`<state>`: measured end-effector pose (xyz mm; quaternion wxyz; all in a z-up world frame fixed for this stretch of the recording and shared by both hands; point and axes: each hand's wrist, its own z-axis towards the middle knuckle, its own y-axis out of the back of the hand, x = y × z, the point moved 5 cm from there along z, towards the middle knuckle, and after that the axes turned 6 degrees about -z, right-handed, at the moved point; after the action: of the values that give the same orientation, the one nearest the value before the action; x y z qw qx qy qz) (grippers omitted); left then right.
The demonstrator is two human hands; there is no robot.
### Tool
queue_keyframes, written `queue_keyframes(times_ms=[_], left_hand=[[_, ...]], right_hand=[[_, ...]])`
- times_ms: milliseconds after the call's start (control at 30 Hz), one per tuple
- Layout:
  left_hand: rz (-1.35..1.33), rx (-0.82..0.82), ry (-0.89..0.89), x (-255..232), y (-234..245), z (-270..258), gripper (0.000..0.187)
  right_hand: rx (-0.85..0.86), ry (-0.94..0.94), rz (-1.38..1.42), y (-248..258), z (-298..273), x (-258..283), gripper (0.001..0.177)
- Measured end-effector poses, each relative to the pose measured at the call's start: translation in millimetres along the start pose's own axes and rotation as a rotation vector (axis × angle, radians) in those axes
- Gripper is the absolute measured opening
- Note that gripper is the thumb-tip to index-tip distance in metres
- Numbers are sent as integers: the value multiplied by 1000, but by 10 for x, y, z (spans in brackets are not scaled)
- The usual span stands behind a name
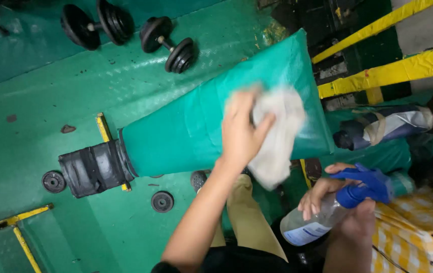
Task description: The person is spraying and wiping down a weight bench and headrest in a gym using a spray bottle and a cloth.
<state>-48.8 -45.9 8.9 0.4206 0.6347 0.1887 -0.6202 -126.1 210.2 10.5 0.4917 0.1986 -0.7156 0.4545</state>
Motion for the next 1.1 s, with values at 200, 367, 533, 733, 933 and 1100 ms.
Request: queue_keyframes(times_ms=[200,367,533,733,933,1100], left_hand=[[123,-36,-214,-90,-244,-452,72],[251,76,-167,-69,-566,-472,64],[337,55,-198,-48,-635,639,65],[107,-215,-241,199,-637,774,53],[197,86,-273,-295,-472,-508,86],[262,148,-163,-150,-600,-765,85]], right_hand=[[30,-41,79,51,1,-159,89],[-38,-43,59,116,-98,-216,92],[-57,-46,75,65,-161,-192,92],[-92,-13,73,-5,-260,-296,93],[-108,-12,82,-17,-324,-300,92],[-124,-34,92,-22,-354,-264,91]])
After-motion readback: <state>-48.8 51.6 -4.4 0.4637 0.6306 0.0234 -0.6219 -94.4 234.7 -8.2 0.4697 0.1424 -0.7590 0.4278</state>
